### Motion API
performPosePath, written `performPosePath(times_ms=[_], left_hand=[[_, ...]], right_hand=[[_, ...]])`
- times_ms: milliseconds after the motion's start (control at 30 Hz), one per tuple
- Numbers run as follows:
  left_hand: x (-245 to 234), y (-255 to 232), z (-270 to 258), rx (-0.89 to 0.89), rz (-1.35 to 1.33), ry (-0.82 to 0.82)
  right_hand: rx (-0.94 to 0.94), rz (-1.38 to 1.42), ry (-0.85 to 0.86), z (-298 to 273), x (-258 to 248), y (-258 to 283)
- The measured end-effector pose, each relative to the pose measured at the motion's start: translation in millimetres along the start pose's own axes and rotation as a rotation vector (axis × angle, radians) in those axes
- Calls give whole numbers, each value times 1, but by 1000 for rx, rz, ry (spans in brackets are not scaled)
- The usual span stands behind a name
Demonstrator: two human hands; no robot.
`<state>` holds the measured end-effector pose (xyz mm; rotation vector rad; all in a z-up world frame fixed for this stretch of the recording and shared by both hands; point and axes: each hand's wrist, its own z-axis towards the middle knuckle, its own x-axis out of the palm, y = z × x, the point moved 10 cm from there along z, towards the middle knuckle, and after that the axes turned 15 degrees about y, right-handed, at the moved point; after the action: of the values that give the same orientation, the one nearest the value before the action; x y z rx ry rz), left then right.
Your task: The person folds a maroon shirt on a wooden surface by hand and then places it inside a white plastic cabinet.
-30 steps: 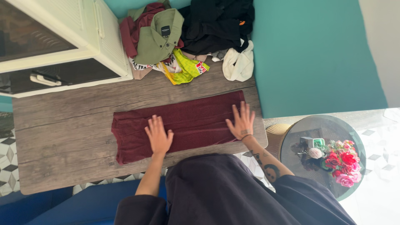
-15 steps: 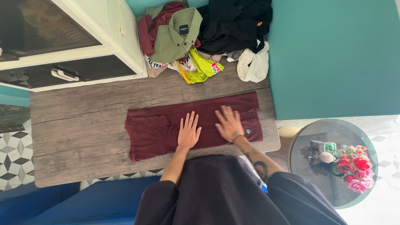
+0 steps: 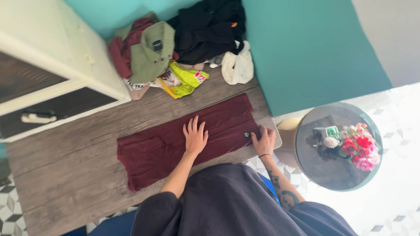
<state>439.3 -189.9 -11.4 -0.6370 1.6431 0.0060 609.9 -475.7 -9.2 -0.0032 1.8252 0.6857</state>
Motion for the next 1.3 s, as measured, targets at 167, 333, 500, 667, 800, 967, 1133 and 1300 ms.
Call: performPosePath(times_ms=[167, 333, 500, 667, 800, 967, 1133, 1300], left_hand=[[8, -52, 89, 180, -27, 3], [35, -98, 158, 220, -111, 156], [40, -132, 196, 187, -188, 218], [66, -116, 225, -60, -66, 436], [76, -115, 246, -91, -128, 541], [82, -123, 261, -16, -322, 661], [71, -150, 267, 149, -364, 623], [47, -157, 253, 239, -455, 621]], right_hand=[[110, 182, -45, -8, 12, -17], [176, 192, 39, 5, 25, -25], [253, 439, 162, 20, 39, -51], [316, 565, 407, 23, 53, -70], [295, 572, 436, 24, 47, -75], [232, 621, 482, 27, 36, -68], [289, 584, 511, 22, 12, -64], [266, 601, 535, 11, 15, -49]])
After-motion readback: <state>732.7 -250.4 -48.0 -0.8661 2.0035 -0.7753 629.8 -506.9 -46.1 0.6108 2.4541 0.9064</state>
